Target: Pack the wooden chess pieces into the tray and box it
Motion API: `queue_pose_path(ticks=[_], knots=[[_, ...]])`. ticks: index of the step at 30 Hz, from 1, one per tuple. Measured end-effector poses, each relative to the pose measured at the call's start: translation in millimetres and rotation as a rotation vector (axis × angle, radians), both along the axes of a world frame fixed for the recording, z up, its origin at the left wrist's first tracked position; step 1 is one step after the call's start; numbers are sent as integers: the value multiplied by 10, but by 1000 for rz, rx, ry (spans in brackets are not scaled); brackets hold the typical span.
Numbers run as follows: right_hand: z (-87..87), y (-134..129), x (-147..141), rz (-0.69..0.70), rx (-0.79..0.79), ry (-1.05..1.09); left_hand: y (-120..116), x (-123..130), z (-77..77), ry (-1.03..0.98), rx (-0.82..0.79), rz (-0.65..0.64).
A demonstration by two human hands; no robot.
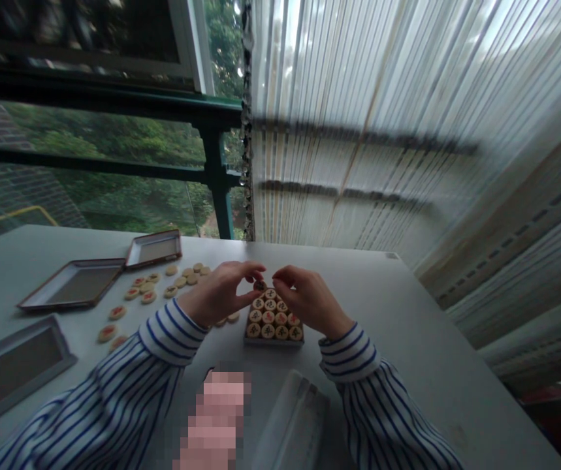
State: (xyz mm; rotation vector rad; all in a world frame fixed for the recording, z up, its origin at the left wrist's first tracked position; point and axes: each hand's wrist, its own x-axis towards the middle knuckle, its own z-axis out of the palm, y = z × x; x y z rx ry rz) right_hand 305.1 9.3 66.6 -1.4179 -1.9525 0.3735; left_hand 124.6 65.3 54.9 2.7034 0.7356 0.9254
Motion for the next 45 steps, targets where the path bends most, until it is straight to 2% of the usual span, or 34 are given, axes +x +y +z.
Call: queue_pose_path(ticks=[8,13,16,20,23,32,38,45], knots=[[-75,37,-25,41,-124,139,-24,22,-15,-37,23,7],[-80,40,-69,92,-236,328,-52,43,3,-48,25,5],[-81,39,-80,105,-254,414,-72,48,15,-48,19,12],[-68,35,-79,91,-236,404,-83,53,13,-67,-4,22],[-57,31,-71,87,-222,378,-80,55,6,-102,-89,24],[-23,15,-64,122,-151,278,-67,56,-1,-228,-480,18],[-28,19,-79,113,-145,284,-71,56,18,-307,-677,23],[-41,23,-98,104,-183,349,-44,61,-10,-350,-729,44]])
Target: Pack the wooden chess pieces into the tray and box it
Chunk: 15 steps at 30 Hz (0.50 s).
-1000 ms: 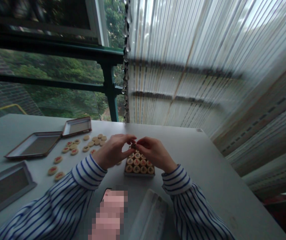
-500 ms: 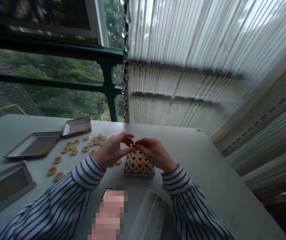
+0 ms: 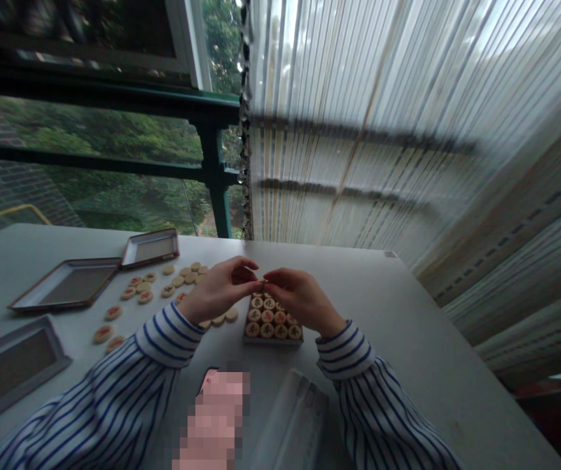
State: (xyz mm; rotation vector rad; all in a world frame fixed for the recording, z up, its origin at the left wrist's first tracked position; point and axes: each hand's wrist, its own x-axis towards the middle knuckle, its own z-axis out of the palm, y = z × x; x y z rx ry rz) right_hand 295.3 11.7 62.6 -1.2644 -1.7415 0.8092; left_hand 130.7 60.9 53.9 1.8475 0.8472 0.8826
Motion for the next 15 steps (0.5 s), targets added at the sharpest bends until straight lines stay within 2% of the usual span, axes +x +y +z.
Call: queue_pose_path(ticks=[15], knots=[[12,2,14,-43,53,-91,-22,44,26,-102,-172,23]])
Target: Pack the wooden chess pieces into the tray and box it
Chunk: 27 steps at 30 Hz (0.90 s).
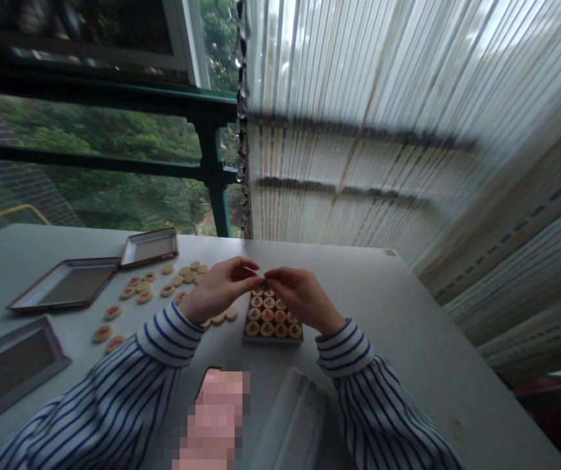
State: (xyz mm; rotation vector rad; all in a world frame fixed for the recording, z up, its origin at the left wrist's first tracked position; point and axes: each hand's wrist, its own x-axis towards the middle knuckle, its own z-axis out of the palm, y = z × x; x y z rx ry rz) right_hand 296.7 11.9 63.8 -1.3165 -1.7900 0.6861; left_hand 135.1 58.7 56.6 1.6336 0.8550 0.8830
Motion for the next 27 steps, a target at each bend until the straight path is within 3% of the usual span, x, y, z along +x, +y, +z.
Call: queue_pose_path(ticks=[16,23,27], knots=[[-37,7,32,19,261,-318,28,29,-65,-12,-46,49],[-51,52,165,-22,249,-412,65,-8,-118,285,294,159],[-57,74,275,-52,234,-464,113,-29,-242,466,406,136]])
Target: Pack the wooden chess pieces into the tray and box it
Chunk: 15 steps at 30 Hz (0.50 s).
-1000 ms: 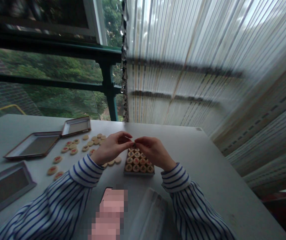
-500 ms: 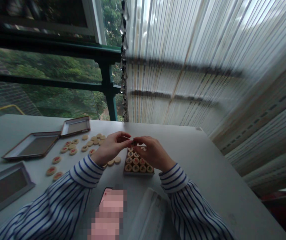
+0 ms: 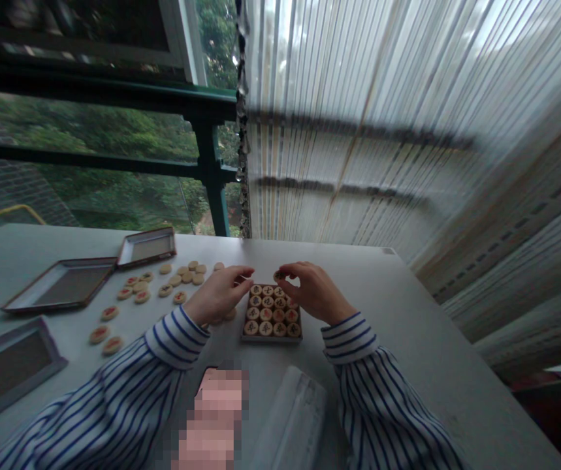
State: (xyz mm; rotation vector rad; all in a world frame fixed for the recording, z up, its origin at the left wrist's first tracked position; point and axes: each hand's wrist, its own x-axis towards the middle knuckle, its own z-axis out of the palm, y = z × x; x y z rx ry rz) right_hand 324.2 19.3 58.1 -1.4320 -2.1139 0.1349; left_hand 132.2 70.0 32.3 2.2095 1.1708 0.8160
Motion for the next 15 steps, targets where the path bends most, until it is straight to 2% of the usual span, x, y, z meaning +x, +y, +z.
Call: queue_pose_path(ticks=[7,15], knots=[[-94,53,172,-27,-76,-142,22,2,-125,191,79,-36],[-169,93,258,-70,-136,-302,42,0,-141,281,21,-115]])
